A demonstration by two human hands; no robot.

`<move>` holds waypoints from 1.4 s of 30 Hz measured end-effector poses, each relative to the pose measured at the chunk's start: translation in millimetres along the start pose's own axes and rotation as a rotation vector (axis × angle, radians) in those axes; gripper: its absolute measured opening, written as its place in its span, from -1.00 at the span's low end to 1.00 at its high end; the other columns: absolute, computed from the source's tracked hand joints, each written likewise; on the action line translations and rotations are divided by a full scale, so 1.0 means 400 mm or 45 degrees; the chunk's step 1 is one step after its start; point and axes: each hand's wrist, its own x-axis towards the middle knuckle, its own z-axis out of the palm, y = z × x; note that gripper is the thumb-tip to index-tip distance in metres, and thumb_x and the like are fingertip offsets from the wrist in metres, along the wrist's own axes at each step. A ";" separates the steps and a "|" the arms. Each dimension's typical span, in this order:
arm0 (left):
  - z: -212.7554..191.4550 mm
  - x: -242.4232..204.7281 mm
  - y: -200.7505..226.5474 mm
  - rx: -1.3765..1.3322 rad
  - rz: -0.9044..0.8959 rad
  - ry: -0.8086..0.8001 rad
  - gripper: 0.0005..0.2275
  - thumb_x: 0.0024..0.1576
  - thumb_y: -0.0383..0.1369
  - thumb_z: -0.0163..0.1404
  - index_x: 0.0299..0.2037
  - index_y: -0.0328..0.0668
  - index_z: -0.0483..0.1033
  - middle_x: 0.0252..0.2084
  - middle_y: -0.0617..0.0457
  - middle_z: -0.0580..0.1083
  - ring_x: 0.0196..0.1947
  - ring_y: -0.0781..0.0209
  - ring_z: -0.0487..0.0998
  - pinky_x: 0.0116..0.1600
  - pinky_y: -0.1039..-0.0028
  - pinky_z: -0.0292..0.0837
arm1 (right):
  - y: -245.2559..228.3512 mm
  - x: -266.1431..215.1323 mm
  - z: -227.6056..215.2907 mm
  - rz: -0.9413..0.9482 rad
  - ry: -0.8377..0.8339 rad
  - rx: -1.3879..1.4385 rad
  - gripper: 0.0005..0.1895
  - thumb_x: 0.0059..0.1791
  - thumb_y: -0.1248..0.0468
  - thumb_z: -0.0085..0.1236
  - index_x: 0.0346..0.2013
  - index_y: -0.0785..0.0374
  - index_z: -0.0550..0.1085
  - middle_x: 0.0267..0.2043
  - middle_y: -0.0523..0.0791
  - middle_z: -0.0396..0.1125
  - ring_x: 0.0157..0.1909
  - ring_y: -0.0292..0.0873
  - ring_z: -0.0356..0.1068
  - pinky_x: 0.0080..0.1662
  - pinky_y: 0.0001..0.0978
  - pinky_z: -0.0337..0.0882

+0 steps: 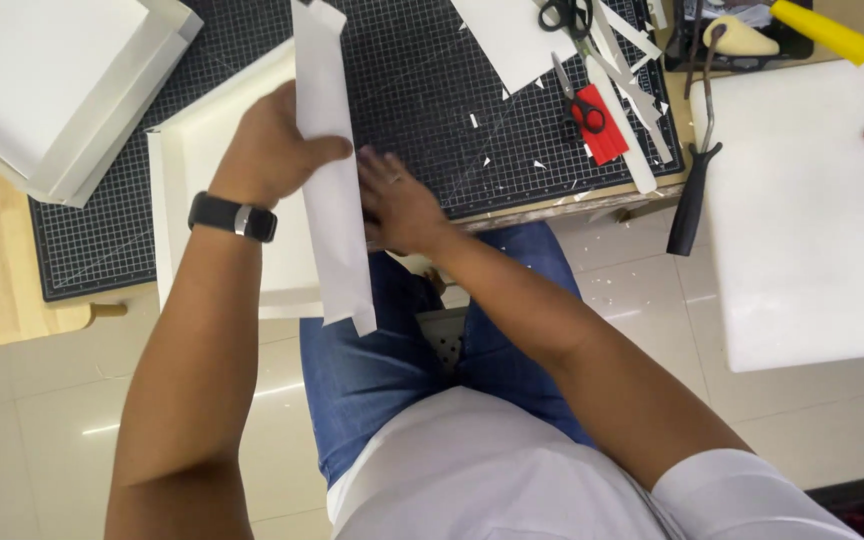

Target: Smoothing the edges of a white foam box using a scraper and trimming excess material with scissors

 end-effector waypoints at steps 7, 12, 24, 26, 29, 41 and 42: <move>0.021 -0.010 -0.038 -0.096 -0.002 -0.049 -0.57 -0.01 -0.26 0.14 0.08 -0.15 0.44 -0.01 0.01 0.54 -0.08 0.00 0.57 -0.10 0.26 0.52 | 0.216 -0.172 -0.022 0.844 0.269 0.315 0.02 0.07 -0.45 -0.66 0.57 0.24 -0.28 0.63 0.10 -0.46 0.63 0.13 -0.53 0.52 0.04 -0.43; 0.124 0.054 -0.095 -0.043 0.074 -0.050 -0.53 -0.03 -0.27 0.16 0.10 -0.21 0.43 0.02 -0.07 0.55 -0.07 -0.07 0.58 -0.11 0.20 0.53 | 0.173 -0.365 -0.001 1.118 0.047 0.330 0.00 0.09 -0.41 -0.68 0.54 0.26 -0.42 0.61 0.03 -0.65 0.62 0.01 -0.68 0.53 -0.04 -0.55; 0.330 0.242 -0.003 -0.210 -0.223 -0.083 -0.67 0.14 -0.41 -0.09 0.13 -0.17 0.31 -0.14 -0.07 0.57 -0.47 0.07 0.64 -0.47 0.40 0.63 | 0.077 -0.764 0.202 1.290 0.586 0.984 -0.29 0.07 -0.20 -0.29 0.36 0.17 0.24 0.36 0.00 0.21 0.41 0.07 0.14 0.39 -0.08 0.02; 0.351 0.243 -0.013 -0.305 -0.277 -0.092 -0.61 0.18 -0.40 -0.16 0.24 -0.17 0.24 -0.24 -0.10 0.62 -0.47 0.18 0.65 -0.43 0.42 0.67 | 0.028 -0.757 0.117 1.511 0.202 1.420 -0.04 -0.04 -0.43 -0.52 0.52 0.02 0.04 0.54 -0.05 0.03 0.56 0.00 -0.02 0.49 -0.17 -0.13; 0.369 0.197 -0.024 -0.598 -0.238 -0.072 -0.39 0.12 0.06 -0.14 0.33 -0.07 0.22 0.04 -0.04 0.51 -0.28 0.20 0.64 -0.34 0.35 0.68 | 0.030 -0.751 -0.066 1.446 -0.025 1.715 0.10 -0.19 -0.28 0.03 0.56 -0.14 -0.13 0.63 -0.13 -0.20 0.58 -0.01 -0.06 0.45 -0.10 0.11; 0.482 -0.047 -0.130 0.020 0.435 -0.398 0.15 -0.14 -0.03 0.40 0.55 0.14 -0.27 0.61 -0.27 -0.27 0.56 -0.27 -0.10 0.44 -0.31 -0.23 | 0.625 -0.605 -0.082 0.924 1.015 -0.209 -0.27 -0.04 0.39 0.50 0.39 0.10 0.39 0.01 -0.01 0.25 0.00 -0.02 0.22 0.01 -0.17 0.36; 0.498 -0.036 -0.147 0.116 0.475 -0.289 0.05 -0.11 -0.18 0.36 0.54 0.02 -0.16 0.55 -0.23 -0.06 0.53 -0.21 0.00 0.43 -0.15 -0.06 | 0.658 -0.592 -0.071 0.783 1.047 -0.275 -0.53 -0.01 0.31 0.51 0.17 0.09 0.56 -0.12 -0.09 0.26 -0.05 -0.02 0.23 -0.07 -0.17 0.32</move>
